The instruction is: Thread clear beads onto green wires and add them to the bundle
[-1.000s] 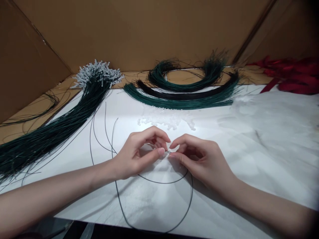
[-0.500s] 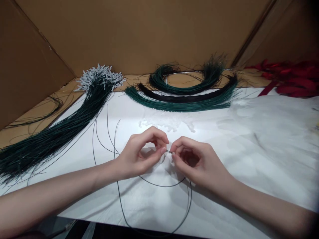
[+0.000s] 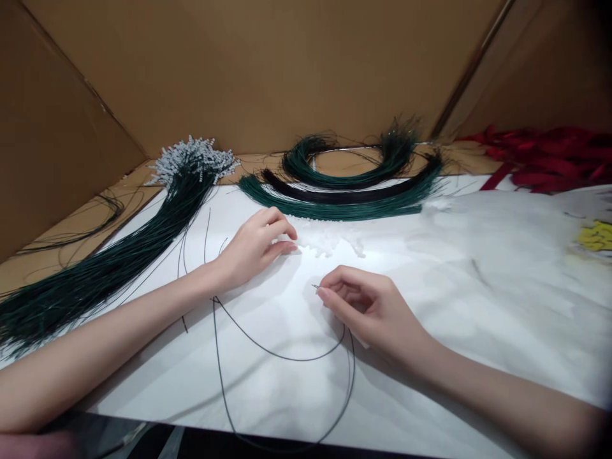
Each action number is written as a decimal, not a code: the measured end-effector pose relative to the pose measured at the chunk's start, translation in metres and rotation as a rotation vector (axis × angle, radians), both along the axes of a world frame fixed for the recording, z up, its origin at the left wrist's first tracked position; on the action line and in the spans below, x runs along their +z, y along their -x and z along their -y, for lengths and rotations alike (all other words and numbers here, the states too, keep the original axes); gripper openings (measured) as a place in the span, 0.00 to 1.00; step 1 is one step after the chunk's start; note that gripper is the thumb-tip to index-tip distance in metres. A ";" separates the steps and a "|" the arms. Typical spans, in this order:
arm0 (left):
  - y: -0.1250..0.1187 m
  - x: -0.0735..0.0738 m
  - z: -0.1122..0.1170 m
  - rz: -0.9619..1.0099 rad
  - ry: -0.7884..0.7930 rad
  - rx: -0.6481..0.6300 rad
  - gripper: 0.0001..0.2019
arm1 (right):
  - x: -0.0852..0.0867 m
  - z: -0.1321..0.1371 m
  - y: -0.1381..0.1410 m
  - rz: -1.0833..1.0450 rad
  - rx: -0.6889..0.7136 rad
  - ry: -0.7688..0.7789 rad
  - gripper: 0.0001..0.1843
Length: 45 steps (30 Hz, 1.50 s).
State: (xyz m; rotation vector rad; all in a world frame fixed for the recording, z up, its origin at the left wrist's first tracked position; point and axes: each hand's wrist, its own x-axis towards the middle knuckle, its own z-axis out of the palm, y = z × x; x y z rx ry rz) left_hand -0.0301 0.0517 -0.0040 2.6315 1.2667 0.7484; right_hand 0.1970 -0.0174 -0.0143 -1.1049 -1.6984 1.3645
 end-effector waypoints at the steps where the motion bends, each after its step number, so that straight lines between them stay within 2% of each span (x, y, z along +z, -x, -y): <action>1: 0.000 -0.002 -0.004 -0.034 -0.011 0.001 0.05 | 0.000 0.000 0.000 -0.004 -0.002 0.007 0.08; 8: -0.002 -0.007 -0.013 -0.143 0.008 -0.024 0.04 | -0.001 0.001 0.000 -0.026 -0.015 0.017 0.07; 14: -0.004 0.004 -0.011 -0.142 0.050 -0.021 0.04 | -0.001 0.000 0.000 -0.048 -0.015 0.027 0.07; 17: -0.006 0.014 -0.001 0.066 0.110 -0.021 0.04 | 0.000 0.000 0.000 -0.052 -0.015 0.037 0.07; 19: -0.008 0.016 0.010 0.263 0.232 -0.046 0.04 | 0.001 0.000 0.000 -0.053 -0.013 0.052 0.07; 24: -0.015 0.001 0.039 0.666 0.625 -0.135 0.06 | 0.002 0.001 -0.001 -0.061 -0.004 0.063 0.07; 28: -0.019 -0.009 0.045 0.864 0.806 -0.158 0.09 | 0.002 0.001 -0.002 -0.096 0.003 0.038 0.07; 35: -0.023 -0.010 0.047 0.939 0.851 -0.176 0.10 | 0.001 0.001 -0.002 -0.113 0.032 0.051 0.07; 45: -0.022 -0.012 0.051 0.898 0.763 -0.194 0.10 | 0.003 0.001 -0.001 -0.098 0.042 0.039 0.09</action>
